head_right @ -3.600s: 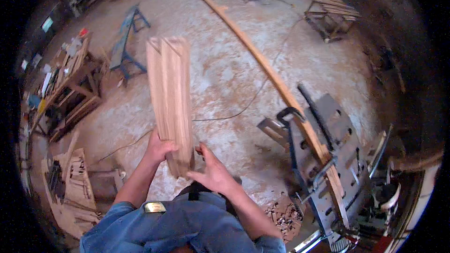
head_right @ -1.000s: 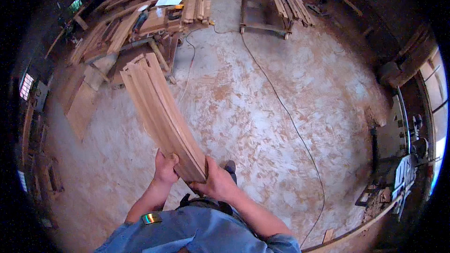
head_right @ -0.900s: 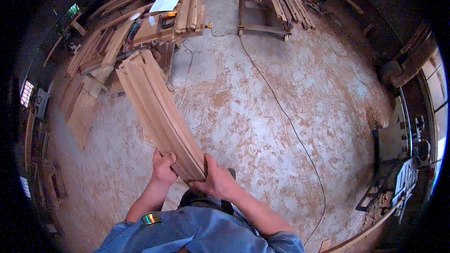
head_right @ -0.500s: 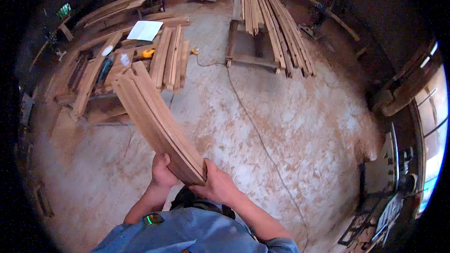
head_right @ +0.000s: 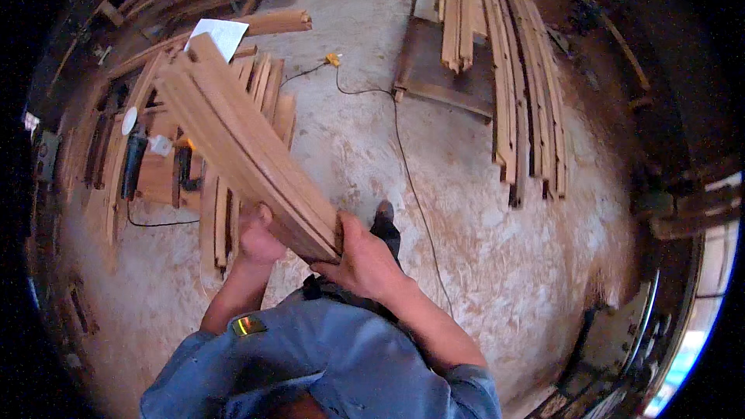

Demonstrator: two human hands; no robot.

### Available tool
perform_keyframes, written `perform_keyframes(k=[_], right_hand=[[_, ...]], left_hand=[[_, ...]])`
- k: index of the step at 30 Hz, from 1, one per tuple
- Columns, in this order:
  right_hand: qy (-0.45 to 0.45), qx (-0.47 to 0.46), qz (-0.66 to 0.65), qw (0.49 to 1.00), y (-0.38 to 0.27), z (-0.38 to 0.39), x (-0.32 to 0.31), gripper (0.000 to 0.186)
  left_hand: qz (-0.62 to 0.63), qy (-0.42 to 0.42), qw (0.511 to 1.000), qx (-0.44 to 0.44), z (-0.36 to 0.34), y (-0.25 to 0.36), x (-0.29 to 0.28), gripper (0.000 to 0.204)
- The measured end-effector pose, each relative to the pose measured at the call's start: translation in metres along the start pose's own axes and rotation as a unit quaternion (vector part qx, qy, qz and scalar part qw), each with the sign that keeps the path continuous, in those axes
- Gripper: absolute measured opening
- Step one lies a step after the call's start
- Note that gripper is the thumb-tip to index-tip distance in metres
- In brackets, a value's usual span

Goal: The person uses a spindle moulder to shape thin wooden strips, repeatedly feeding them through the cutter while holding them with both hands. They clamp the wood to the machine table, mark a strip with a pen and square, and stack the finished pieces on a nearby workbench.

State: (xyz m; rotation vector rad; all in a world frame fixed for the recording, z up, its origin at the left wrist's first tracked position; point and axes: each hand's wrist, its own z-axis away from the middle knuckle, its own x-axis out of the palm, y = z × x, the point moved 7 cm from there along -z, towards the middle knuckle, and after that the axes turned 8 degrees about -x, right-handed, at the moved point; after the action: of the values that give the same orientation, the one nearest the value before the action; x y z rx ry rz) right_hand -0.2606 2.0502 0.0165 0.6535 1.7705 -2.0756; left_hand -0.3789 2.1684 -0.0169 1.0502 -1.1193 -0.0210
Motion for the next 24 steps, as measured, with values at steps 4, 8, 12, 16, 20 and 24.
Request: perform_keyframes(k=[4, 8, 12, 16, 20, 24], right_hand=[[-0.065, -0.105, 0.004, 0.992, 0.016, -0.103, -0.051, 0.086], [-0.139, -0.157, -0.013, 0.978, 0.015, -0.196, -0.103, 0.085], [-0.205, -0.255, -0.016, 0.945, 0.001, -0.295, -0.135, 0.081], [-0.248, -0.284, 0.006, 0.926, -0.001, -0.397, -0.16, 0.082], [-0.238, -0.29, 0.05, 0.926, 0.02, -0.498, -0.195, 0.088], [-0.319, -0.219, 0.053, 0.921, 0.016, -0.575, -0.21, 0.094]], left_hand=[[-0.032, 0.095, 0.992, 0.078, -0.077, 0.026, -0.015, 0.07], [-0.019, 0.161, 0.976, 0.147, -0.14, 0.053, -0.021, 0.071], [0.016, 0.219, 0.948, 0.228, -0.196, 0.084, -0.041, 0.069], [0.031, 0.208, 0.939, 0.27, -0.273, 0.111, -0.065, 0.066], [0.035, 0.22, 0.921, 0.32, -0.375, 0.129, -0.094, 0.06], [0.033, 0.287, 0.906, 0.31, -0.442, 0.148, -0.12, 0.061]])
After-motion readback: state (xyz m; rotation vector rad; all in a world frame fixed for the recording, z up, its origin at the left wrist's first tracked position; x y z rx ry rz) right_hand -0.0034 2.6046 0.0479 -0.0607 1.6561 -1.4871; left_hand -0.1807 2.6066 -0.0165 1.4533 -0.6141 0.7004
